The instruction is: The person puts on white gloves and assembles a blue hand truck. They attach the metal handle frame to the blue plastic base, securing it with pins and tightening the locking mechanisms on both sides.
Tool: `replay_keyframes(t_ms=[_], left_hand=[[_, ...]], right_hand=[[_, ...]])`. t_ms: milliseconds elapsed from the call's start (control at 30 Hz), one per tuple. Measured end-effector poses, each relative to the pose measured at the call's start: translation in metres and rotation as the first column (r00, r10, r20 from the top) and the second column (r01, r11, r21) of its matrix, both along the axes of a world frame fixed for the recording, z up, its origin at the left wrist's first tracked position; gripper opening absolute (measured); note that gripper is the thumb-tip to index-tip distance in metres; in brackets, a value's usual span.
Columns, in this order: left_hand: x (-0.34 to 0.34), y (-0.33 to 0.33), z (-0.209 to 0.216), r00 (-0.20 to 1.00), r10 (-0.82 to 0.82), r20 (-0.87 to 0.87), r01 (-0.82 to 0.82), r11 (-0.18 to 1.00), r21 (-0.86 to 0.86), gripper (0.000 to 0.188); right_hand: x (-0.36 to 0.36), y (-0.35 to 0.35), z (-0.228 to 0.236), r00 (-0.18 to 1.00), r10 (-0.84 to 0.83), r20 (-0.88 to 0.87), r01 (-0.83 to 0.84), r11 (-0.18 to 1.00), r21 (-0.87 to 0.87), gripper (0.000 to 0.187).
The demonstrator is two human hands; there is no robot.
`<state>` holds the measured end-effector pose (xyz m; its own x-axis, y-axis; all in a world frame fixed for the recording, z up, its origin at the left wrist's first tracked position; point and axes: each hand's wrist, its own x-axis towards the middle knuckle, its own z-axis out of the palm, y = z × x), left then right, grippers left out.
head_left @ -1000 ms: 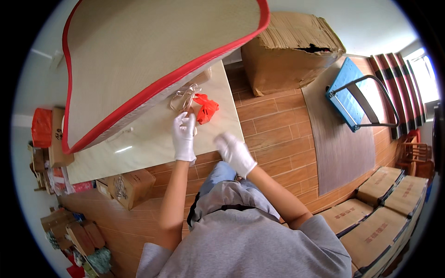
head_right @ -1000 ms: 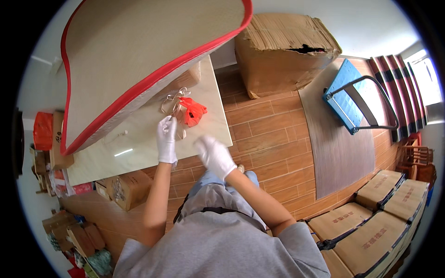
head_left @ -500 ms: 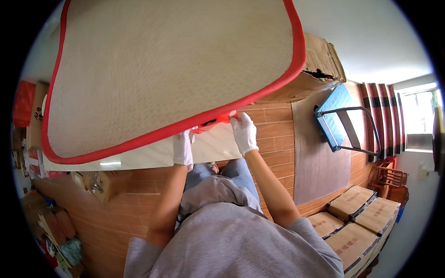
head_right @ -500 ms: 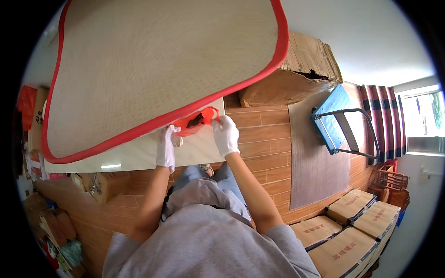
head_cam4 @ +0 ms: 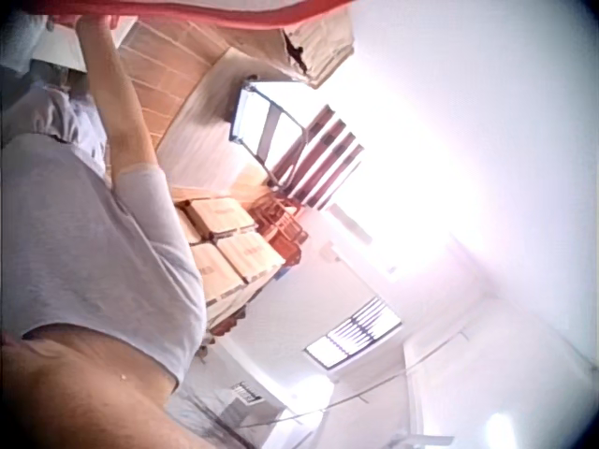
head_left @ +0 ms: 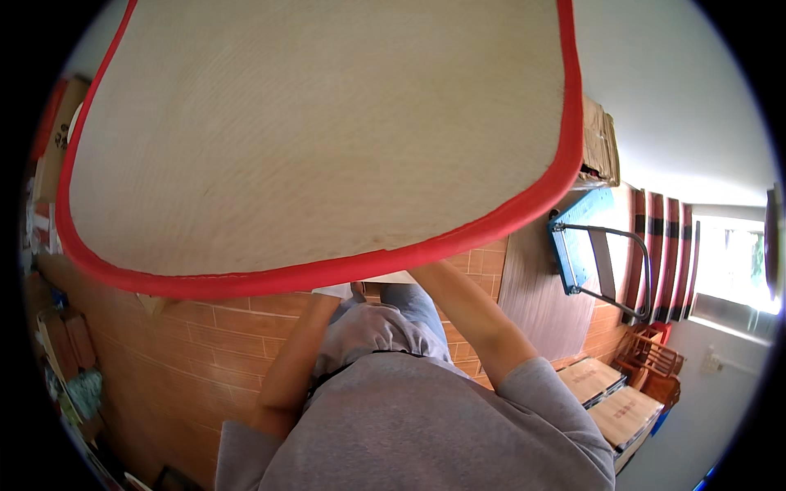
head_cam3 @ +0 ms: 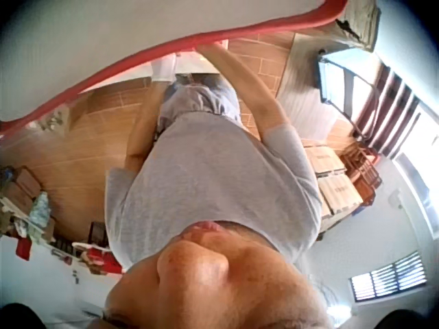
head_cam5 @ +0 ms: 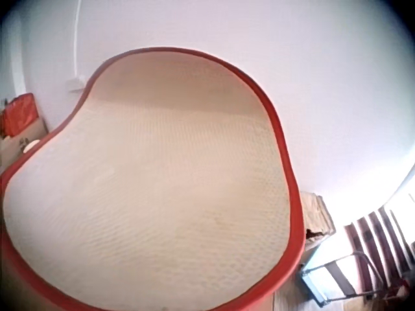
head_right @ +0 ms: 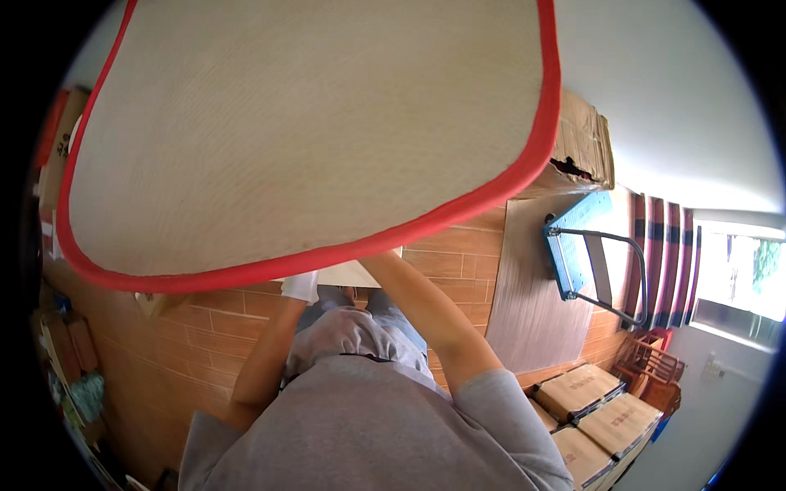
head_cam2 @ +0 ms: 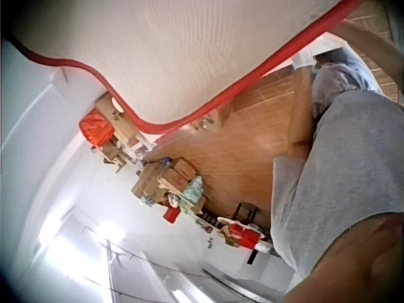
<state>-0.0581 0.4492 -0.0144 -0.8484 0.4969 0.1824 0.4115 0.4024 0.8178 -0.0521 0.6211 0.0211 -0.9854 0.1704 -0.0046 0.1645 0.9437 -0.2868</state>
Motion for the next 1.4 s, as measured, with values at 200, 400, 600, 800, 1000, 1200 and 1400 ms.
replay_keyframes(t_ms=[200, 400, 600, 800, 1000, 1200, 1400], left_hand=[[-0.007, -0.002, 0.000, 0.997, 0.073, -0.040, -0.074, 0.996, -0.044, 0.020], [-0.006, -0.004, -0.001, 0.994, 0.097, -0.041, -0.099, 0.994, -0.050, 0.018], [-0.009, -0.008, 0.000, 0.993, 0.113, -0.041, -0.115, 0.992, -0.054, 0.016], [-0.010, -0.015, 0.002, 0.992, 0.120, -0.046, -0.123, 0.990, -0.064, 0.015], [-0.010, -0.015, 0.003, 0.991, 0.124, -0.048, -0.127, 0.990, -0.066, 0.014], [-0.011, -0.020, 0.005, 0.989, 0.136, -0.053, -0.139, 0.987, -0.078, 0.013], [-0.013, -0.021, 0.005, 0.988, 0.144, -0.056, -0.148, 0.986, -0.071, 0.013]], right_hand=[[0.009, 0.014, -0.014, 0.990, -0.051, 0.132, 0.054, 0.998, -0.025, 0.010], [0.018, 0.023, -0.016, 0.981, -0.079, 0.175, 0.086, 0.996, -0.035, 0.010], [0.015, 0.020, -0.021, 0.975, -0.094, 0.203, 0.100, 0.995, -0.023, 0.011], [0.009, 0.015, -0.025, 0.972, -0.095, 0.216, 0.103, 0.994, -0.026, 0.012], [0.007, 0.014, -0.025, 0.970, -0.097, 0.224, 0.105, 0.994, -0.023, 0.014], [0.000, 0.011, -0.028, 0.970, -0.089, 0.227, 0.099, 0.995, -0.030, 0.015], [-0.003, 0.011, -0.025, 0.969, -0.096, 0.230, 0.104, 0.994, -0.025, 0.017]])
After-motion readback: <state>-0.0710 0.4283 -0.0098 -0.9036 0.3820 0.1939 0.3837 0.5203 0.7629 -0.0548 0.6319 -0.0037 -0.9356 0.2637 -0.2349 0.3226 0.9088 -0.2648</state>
